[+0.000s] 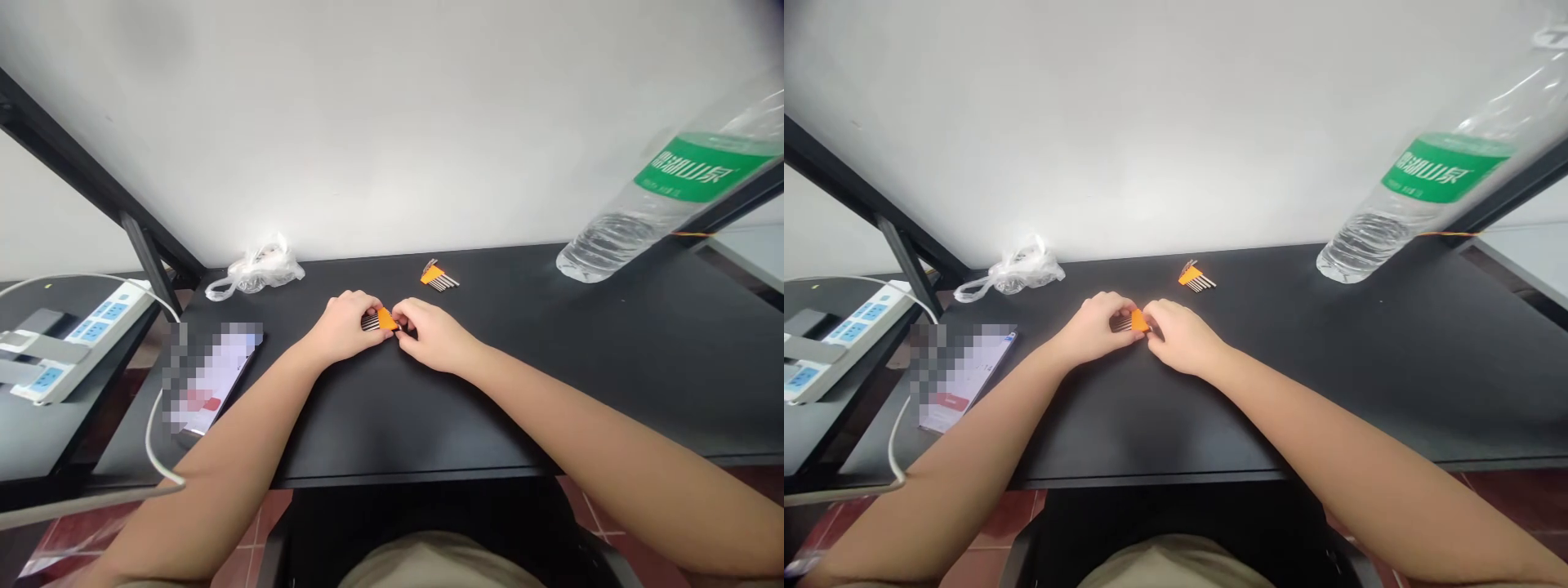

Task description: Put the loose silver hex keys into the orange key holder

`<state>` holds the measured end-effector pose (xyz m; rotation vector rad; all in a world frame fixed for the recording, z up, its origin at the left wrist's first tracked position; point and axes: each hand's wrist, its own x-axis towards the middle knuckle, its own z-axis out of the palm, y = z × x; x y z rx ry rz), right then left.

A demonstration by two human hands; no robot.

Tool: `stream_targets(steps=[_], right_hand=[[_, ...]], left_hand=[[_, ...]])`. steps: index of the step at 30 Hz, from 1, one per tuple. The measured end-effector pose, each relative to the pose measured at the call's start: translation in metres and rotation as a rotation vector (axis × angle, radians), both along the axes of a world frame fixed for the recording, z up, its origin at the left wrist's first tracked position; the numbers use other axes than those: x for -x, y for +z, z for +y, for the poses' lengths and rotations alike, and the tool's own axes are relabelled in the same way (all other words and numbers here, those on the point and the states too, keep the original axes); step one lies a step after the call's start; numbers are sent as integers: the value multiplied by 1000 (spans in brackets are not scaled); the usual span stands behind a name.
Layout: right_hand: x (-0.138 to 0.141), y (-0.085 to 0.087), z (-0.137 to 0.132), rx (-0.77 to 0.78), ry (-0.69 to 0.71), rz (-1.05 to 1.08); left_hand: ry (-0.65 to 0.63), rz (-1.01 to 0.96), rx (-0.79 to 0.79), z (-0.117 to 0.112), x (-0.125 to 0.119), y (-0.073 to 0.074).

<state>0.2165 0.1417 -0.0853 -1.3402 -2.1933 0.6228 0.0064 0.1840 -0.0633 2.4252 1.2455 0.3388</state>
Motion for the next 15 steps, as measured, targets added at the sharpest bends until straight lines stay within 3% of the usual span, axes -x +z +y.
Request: stream_targets(steps=[2,5,9,12,15], right_hand=[[-1,-2,2,-2,-7,-25],[-6,-4,4,15,-38,-57],[-12,10,2,31,-117,-89],[-11,42,-26,63,-88,141],[-13,81,-95,334,262,673]], left_hand=[[8,23,-34,-4,0,8],[105,62,-194,-14,14,31],[340,181,-373,-33,71,58],[554,414,-237,-47,130,53],[671,566,-75,-51,178,34]])
